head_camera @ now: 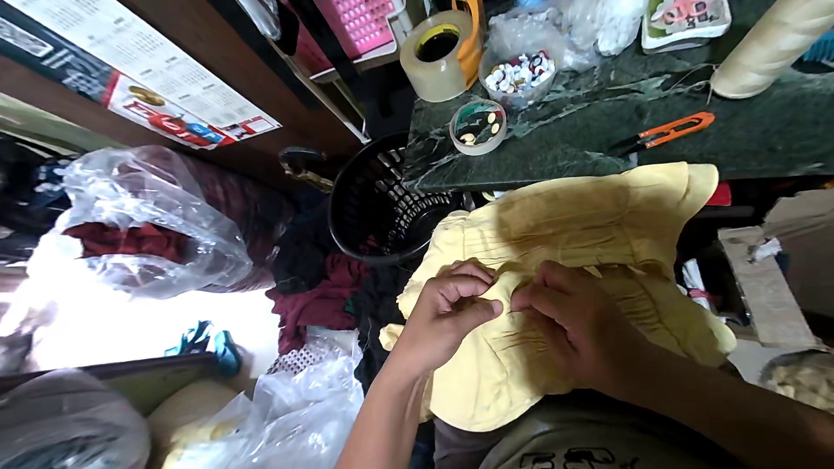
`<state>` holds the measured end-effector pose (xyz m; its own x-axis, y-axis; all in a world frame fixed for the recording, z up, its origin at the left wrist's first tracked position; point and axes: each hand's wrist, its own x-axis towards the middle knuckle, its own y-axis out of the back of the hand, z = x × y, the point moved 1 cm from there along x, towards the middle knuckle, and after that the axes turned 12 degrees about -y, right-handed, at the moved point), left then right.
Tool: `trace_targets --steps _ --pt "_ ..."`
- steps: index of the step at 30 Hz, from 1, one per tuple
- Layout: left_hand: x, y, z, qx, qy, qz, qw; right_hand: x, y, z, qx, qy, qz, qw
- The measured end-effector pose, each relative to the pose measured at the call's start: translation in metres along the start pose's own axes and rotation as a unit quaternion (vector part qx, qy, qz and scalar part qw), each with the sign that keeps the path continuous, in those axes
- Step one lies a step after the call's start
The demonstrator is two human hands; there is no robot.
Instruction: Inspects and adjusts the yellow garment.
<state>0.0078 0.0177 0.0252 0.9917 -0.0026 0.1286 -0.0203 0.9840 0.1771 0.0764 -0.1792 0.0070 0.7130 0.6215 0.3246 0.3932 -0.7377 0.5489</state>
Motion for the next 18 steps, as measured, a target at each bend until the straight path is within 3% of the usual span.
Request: trace_targets --steps 18 --pt "0.002 -0.003 0.000 0.027 -0.017 0.002 0.999 -0.004 0.007 -0.015 -0.055 0.018 0.000 0.998"
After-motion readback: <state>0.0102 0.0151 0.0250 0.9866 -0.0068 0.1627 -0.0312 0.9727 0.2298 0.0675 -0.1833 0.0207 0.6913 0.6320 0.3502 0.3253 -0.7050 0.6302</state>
